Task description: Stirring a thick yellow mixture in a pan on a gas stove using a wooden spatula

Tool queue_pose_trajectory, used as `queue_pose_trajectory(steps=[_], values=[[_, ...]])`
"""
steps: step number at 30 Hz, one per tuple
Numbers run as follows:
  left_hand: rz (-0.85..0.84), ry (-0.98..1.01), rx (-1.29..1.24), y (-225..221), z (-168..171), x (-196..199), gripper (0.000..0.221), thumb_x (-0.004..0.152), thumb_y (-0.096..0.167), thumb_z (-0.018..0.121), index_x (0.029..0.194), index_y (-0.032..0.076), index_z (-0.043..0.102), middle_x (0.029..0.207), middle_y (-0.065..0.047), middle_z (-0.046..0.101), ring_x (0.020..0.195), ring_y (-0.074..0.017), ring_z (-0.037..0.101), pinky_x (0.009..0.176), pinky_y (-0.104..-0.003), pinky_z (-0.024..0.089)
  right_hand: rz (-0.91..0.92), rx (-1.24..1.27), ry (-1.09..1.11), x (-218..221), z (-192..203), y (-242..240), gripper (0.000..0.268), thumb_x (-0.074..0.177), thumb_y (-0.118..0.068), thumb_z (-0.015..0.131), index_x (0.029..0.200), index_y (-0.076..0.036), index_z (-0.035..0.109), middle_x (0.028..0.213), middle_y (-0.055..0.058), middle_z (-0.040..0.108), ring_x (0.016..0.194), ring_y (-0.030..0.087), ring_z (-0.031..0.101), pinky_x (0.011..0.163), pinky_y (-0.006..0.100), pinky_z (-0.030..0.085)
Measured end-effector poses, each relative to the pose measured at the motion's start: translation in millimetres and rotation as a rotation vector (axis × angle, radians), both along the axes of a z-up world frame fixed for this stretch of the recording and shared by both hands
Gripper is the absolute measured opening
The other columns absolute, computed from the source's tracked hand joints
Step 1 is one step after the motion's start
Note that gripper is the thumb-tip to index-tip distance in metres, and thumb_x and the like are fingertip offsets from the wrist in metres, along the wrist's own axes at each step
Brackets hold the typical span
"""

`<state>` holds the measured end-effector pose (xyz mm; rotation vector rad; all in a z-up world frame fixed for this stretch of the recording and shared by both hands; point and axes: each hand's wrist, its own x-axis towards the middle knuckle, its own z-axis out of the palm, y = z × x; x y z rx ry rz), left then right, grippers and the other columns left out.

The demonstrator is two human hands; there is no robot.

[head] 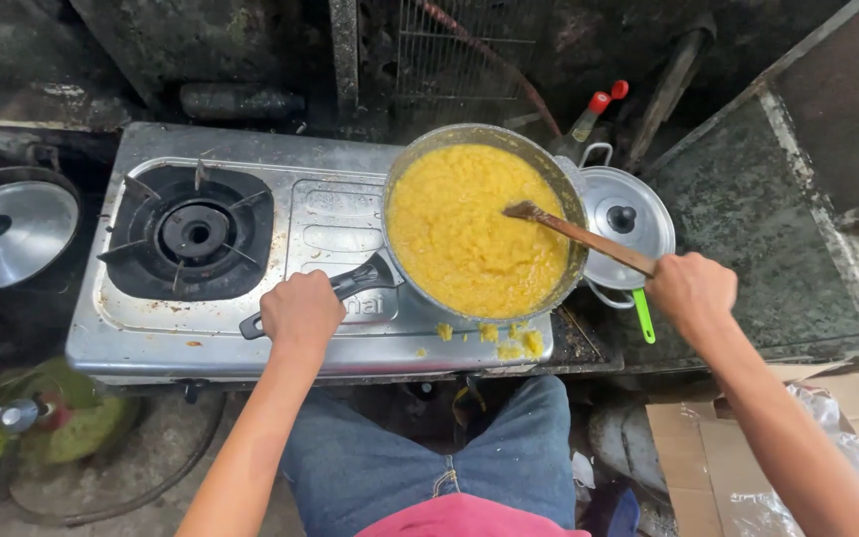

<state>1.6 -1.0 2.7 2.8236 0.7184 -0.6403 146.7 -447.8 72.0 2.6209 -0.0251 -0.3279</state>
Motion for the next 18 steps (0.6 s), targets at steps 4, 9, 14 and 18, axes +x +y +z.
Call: queue_pose_trajectory(steps=[4, 9, 14, 18], values=[[0.02, 0.004, -0.017, 0.8, 0.2, 0.8, 0.021, 0.09, 0.015, 0.053, 0.1, 0.013, 0.071, 0.094, -0.007, 0.075, 0.086, -0.032, 0.073, 0.069, -0.04, 0.053, 0.3, 0.014, -0.258, 35.9, -77.5, -24.3, 0.024, 0.087, -0.029, 0.054, 0.071, -0.013, 0.064, 0.058, 0.003, 0.065, 0.052, 0.033, 0.067, 0.046, 0.038, 0.047], [0.01, 0.001, -0.024, -0.2, 3.5, -0.7, 0.025, 0.091, 0.011, 0.05, 0.102, 0.013, 0.072, 0.094, -0.007, 0.075, 0.087, -0.0315, 0.074, 0.069, -0.04, 0.054, 0.644, 0.108, -0.547, 45.8, -102.8, -26.3, 0.027, 0.082, -0.025, 0.066, 0.065, -0.02, 0.046, 0.052, -0.009, 0.042, 0.041, 0.011, 0.036, 0.038, 0.03, 0.028], [-0.015, -0.124, -0.03, 0.8, 2.4, -7.8, 0.021, 0.092, 0.008, 0.053, 0.09, 0.007, 0.074, 0.079, -0.012, 0.073, 0.076, -0.0328, 0.075, 0.065, -0.043, 0.056, 0.808, 0.137, -0.714, 15.9, -88.4, -26.2, 0.039, 0.095, -0.042, 0.068, 0.068, -0.023, 0.046, 0.055, -0.007, 0.045, 0.049, 0.013, 0.047, 0.049, 0.029, 0.036], [-0.016, -0.252, -0.053, 0.8, 3.1, -10.8, 0.023, 0.093, 0.008, 0.058, 0.087, 0.0, 0.078, 0.071, -0.02, 0.073, 0.074, -0.0376, 0.077, 0.066, -0.049, 0.06, 0.858, 0.097, -0.795, -7.0, -60.8, -49.9, 0.026, 0.071, -0.043, 0.072, 0.073, -0.025, 0.054, 0.062, -0.004, 0.053, 0.061, 0.018, 0.061, 0.061, 0.029, 0.051]])
